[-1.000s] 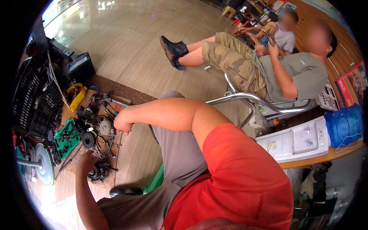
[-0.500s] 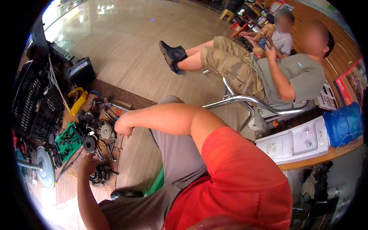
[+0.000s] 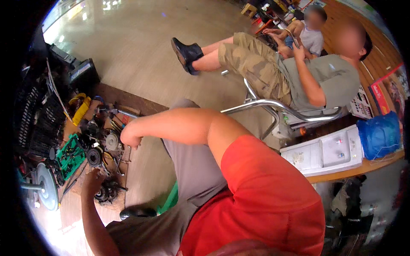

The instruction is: The person uses a wrench and their hands to disassemble and inspect a mechanical component on a piece of cardboard on the floor.

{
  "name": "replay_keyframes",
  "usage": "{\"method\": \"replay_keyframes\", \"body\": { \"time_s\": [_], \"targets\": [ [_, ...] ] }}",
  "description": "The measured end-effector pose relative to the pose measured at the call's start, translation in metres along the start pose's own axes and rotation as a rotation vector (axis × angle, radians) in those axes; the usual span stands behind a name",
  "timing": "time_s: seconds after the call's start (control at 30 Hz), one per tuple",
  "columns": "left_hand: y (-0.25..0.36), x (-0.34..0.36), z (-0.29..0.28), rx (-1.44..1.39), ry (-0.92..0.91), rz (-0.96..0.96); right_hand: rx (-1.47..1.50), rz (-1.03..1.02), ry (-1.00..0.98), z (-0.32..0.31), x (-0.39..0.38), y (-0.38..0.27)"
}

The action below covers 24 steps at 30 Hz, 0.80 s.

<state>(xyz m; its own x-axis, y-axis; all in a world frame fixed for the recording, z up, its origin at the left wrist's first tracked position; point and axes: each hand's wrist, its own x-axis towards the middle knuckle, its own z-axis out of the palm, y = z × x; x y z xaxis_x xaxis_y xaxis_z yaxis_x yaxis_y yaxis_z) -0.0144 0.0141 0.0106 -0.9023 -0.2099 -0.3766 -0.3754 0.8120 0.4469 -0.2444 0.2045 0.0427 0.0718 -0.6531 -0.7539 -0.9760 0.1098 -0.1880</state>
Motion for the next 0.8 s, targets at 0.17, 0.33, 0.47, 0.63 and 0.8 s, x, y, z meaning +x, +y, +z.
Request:
{"method": "replay_keyframes", "body": {
  "time_s": [0.17,0.33,0.47,0.63,0.8],
  "targets": [
    [-0.010,0.013,0.005,-0.002,0.022,0.017,-0.011,-0.008,0.034,0.002,0.005,0.008],
    [0.015,0.003,-0.008,0.015,-0.013,-0.055,0.012,0.001,0.031,0.000,0.004,0.003],
    [0.004,0.003,-0.005,0.005,-0.001,-0.033,-0.011,0.033,-0.004,-0.002,0.003,0.001],
    [-0.006,0.005,0.000,-0.018,0.022,0.026,-0.028,-0.025,0.002,-0.002,0.004,0.003],
    [-0.005,0.004,0.000,-0.009,0.036,0.031,-0.069,-0.021,0.027,-0.003,0.000,0.001]
  ]
}}
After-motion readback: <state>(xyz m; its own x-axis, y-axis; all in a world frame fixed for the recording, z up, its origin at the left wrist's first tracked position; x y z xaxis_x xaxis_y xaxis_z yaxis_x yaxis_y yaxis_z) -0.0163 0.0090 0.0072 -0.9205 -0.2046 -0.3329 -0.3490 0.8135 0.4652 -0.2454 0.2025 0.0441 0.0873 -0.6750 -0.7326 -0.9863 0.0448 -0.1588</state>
